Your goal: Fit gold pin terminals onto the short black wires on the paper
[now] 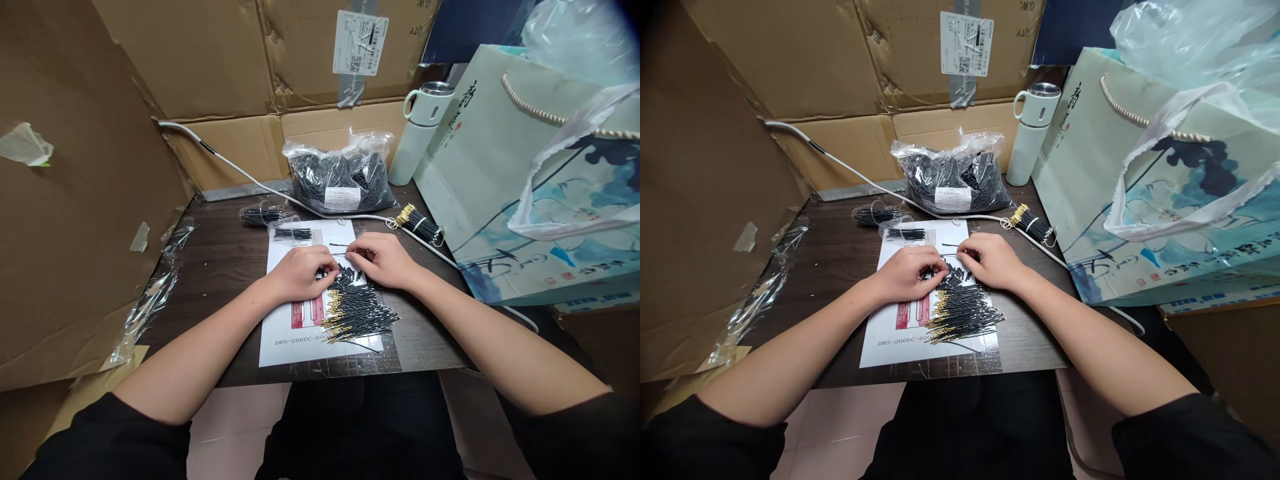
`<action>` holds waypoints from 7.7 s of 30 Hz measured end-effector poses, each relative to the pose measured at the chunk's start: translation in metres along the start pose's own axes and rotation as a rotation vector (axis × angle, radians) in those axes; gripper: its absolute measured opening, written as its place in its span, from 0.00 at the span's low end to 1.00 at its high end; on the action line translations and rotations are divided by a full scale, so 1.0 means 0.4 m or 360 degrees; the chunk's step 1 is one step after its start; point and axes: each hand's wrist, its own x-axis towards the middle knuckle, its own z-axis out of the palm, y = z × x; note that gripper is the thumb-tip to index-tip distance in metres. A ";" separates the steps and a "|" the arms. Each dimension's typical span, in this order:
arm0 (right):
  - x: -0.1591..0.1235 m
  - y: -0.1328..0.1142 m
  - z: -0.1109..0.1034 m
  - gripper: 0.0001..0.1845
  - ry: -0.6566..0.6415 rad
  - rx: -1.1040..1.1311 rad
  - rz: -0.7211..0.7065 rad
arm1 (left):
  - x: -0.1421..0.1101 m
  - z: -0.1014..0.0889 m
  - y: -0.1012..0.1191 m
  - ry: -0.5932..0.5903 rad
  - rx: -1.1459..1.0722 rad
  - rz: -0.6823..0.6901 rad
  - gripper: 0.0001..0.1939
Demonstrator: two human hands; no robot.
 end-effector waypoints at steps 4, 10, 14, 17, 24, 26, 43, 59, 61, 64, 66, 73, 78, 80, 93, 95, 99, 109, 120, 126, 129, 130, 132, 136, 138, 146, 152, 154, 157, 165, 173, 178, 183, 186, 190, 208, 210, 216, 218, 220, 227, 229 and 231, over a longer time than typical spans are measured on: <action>0.001 0.005 -0.011 0.10 -0.0049 0.0048 -0.0060 | 0.002 0.004 0.003 0.0168 -0.0137 0.0027 0.07; 0.001 0.003 -0.026 0.09 -0.0114 0.0146 -0.0099 | 0.008 0.038 -0.004 0.0633 -0.0387 -0.0318 0.09; 0.003 -0.012 -0.050 0.06 0.0054 0.0185 -0.0045 | 0.013 0.054 -0.002 0.0694 -0.0527 -0.0456 0.09; 0.008 -0.026 -0.071 0.05 0.0333 0.0199 -0.0010 | 0.015 0.054 0.002 0.0710 -0.0584 -0.0474 0.08; 0.013 -0.036 -0.070 0.06 0.0354 0.0165 0.0001 | 0.015 0.057 -0.004 0.0701 -0.0665 -0.0478 0.09; 0.012 -0.038 -0.066 0.06 0.0344 0.0187 -0.0031 | 0.014 0.059 -0.005 0.0706 -0.0672 -0.0477 0.09; 0.005 -0.033 -0.061 0.04 0.0308 0.0210 -0.0225 | 0.015 0.055 -0.001 0.0712 -0.0718 -0.0509 0.08; 0.004 -0.033 -0.055 0.05 0.0271 0.0185 -0.0211 | 0.013 0.060 -0.001 0.0677 -0.0603 -0.0400 0.08; 0.005 -0.033 -0.056 0.05 0.0270 0.0184 -0.0194 | 0.013 0.059 0.000 0.0678 -0.0599 -0.0404 0.08; 0.005 -0.034 -0.054 0.06 0.0265 0.0179 -0.0168 | 0.013 0.059 0.001 0.0670 -0.0606 -0.0409 0.09; 0.004 -0.034 -0.051 0.07 0.0255 0.0176 -0.0163 | 0.012 0.060 0.002 0.0662 -0.0615 -0.0415 0.09; 0.001 -0.031 -0.048 0.04 0.0221 0.0190 -0.0157 | 0.013 0.061 0.002 0.0659 -0.0657 -0.0416 0.08; 0.002 -0.027 -0.047 0.03 0.0228 0.0211 -0.0132 | 0.010 0.063 0.003 0.0685 -0.0697 -0.0418 0.10; 0.002 -0.028 -0.046 0.03 0.0246 0.0217 -0.0120 | 0.010 0.063 0.005 0.0686 -0.0727 -0.0405 0.11; 0.001 -0.033 -0.048 0.04 0.0260 0.0221 -0.0098 | 0.012 0.065 0.001 0.0717 -0.0562 -0.0348 0.10; 0.001 -0.032 -0.048 0.03 0.0261 0.0223 -0.0104 | 0.010 0.068 -0.004 0.0706 -0.0563 -0.0350 0.11; 0.003 -0.034 -0.049 0.03 0.0269 0.0225 -0.0114 | 0.009 0.072 -0.012 0.0684 -0.0575 -0.0362 0.12; 0.003 -0.033 -0.048 0.03 0.0289 0.0256 -0.0078 | 0.012 0.060 0.011 0.0713 -0.0599 -0.0363 0.10; 0.004 -0.033 -0.050 0.03 0.0303 0.0275 -0.0064 | 0.011 0.068 0.001 0.0739 -0.0570 -0.0342 0.09; 0.003 -0.036 -0.048 0.03 0.0273 0.0264 -0.0050 | 0.011 0.067 0.001 0.0735 -0.0554 -0.0339 0.09; 0.003 -0.038 -0.046 0.03 0.0269 0.0268 -0.0046 | 0.010 0.069 -0.001 0.0736 -0.0553 -0.0332 0.09; 0.003 -0.038 -0.046 0.03 0.0270 0.0270 -0.0047 | 0.010 0.069 -0.002 0.0737 -0.0554 -0.0332 0.09; 0.003 -0.037 -0.046 0.03 0.0271 0.0274 -0.0048 | 0.010 0.070 -0.002 0.0739 -0.0558 -0.0337 0.09; 0.004 -0.034 -0.053 0.03 0.0282 0.0278 -0.0048 | 0.011 0.065 0.003 0.0746 -0.0546 -0.0341 0.08; 0.005 -0.031 -0.059 0.03 0.0315 0.0273 -0.0050 | 0.012 0.056 0.008 0.0759 -0.0489 -0.0309 0.06; 0.004 -0.029 -0.069 0.04 0.0427 0.0356 0.0007 | 0.003 0.033 -0.002 0.0599 -0.0026 -0.0010 0.03; 0.004 -0.035 -0.060 0.03 0.0385 0.0318 -0.0001 | -0.003 0.031 0.005 0.0437 -0.0032 0.0000 0.06; 0.004 -0.035 -0.060 0.03 0.0379 0.0308 0.0010 | -0.004 0.027 0.016 0.0336 -0.0099 0.0058 0.04; 0.004 -0.034 -0.060 0.03 0.0384 0.0305 0.0012 | -0.007 0.025 0.028 0.0192 -0.0092 0.0111 0.04; 0.004 -0.034 -0.056 0.04 0.0359 0.0315 0.0031 | -0.009 0.035 0.024 0.0185 -0.0032 0.0078 0.06; 0.003 -0.030 -0.066 0.03 0.0394 0.0292 -0.0023 | 0.006 0.043 0.023 0.0550 -0.0339 -0.0001 0.04; 0.004 -0.034 -0.075 0.03 0.0422 0.0283 -0.0064 | 0.021 0.037 0.021 0.0791 -0.0527 -0.0134 0.06; 0.006 -0.039 -0.073 0.03 0.0454 0.0302 -0.0049 | 0.022 0.037 0.019 0.0801 -0.0529 -0.0106 0.05; 0.007 -0.040 -0.075 0.03 0.0475 0.0304 -0.0056 | 0.022 0.038 0.020 0.0805 -0.0528 -0.0104 0.05; 0.006 -0.038 -0.080 0.03 0.0487 0.0302 -0.0036 | 0.023 0.038 0.020 0.0808 -0.0497 -0.0104 0.05; 0.005 -0.044 -0.069 0.02 0.0312 0.0297 0.0015 | 0.020 0.041 0.024 0.0744 -0.0542 -0.0130 0.06; 0.005 -0.046 -0.067 0.02 0.0306 0.0302 0.0015 | 0.020 0.041 0.024 0.0742 -0.0539 -0.0127 0.06; 0.003 -0.043 -0.061 0.03 0.0293 0.0302 -0.0024 | 0.020 0.042 0.026 0.0722 -0.0528 -0.0135 0.06; 0.001 -0.040 -0.061 0.03 0.0295 0.0298 -0.0034 | 0.021 0.040 0.026 0.0722 -0.0519 -0.0135 0.05; 0.001 -0.036 -0.064 0.02 0.0303 0.0289 -0.0025 | 0.022 0.038 0.023 0.0733 -0.0494 -0.0134 0.05; 0.006 -0.029 -0.078 0.02 0.0402 0.0293 0.0080 | 0.011 0.029 -0.002 0.0582 -0.0122 -0.0095 0.03; 0.006 -0.029 -0.076 0.02 0.0397 0.0283 0.0065 | 0.007 0.027 -0.006 0.0443 -0.0025 -0.0060 0.03; 0.006 -0.030 -0.073 0.02 0.0378 0.0271 0.0049 | 0.003 0.021 -0.007 0.0347 0.0013 -0.0030 0.03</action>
